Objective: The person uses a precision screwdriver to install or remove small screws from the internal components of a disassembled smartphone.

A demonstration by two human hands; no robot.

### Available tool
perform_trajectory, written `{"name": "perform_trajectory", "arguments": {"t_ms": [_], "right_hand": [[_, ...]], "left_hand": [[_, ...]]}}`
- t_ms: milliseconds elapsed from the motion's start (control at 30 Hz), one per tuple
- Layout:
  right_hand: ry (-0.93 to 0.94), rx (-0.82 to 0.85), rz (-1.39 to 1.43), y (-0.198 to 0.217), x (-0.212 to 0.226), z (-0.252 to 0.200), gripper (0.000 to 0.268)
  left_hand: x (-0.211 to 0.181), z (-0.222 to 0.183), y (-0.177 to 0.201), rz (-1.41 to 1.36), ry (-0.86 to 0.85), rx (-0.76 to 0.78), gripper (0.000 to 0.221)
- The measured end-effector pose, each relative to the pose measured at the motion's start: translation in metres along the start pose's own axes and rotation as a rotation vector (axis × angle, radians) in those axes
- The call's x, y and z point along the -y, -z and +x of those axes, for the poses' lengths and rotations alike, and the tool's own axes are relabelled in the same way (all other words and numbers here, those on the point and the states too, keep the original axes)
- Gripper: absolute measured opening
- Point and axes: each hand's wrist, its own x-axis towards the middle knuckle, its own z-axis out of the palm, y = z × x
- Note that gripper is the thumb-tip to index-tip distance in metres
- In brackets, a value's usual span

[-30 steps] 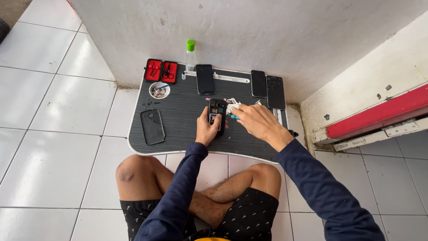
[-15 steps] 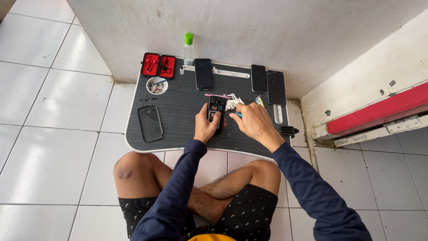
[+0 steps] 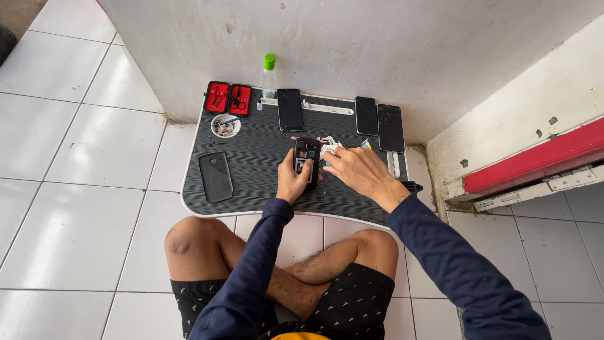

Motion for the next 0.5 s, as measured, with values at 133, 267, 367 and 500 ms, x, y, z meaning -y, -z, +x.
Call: {"name": "perform_trajectory", "arguments": {"t_ms": [133, 267, 367, 500], "right_hand": [[0.033, 0.13, 0.028, 0.018, 0.0, -0.001, 0.026], [-0.025, 0.149, 0.151, 0.005, -0.009, 0.002, 0.015], [-0.07, 0.158, 0.175, -0.008, -0.014, -0.002, 0.014], [-0.089, 0.162, 0.198, -0.019, -0.011, -0.004, 0.012]], "left_hand": [[-0.003, 0.0, 0.0, -0.026, 0.016, -0.001, 0.012], [0.002, 0.001, 0.007, -0.093, 0.013, 0.051, 0.006], [0.014, 0.006, 0.005, -0.105, -0.014, 0.082, 0.002], [0.017, 0.003, 0.004, -0.033, -0.041, 0.082, 0.008]]}}
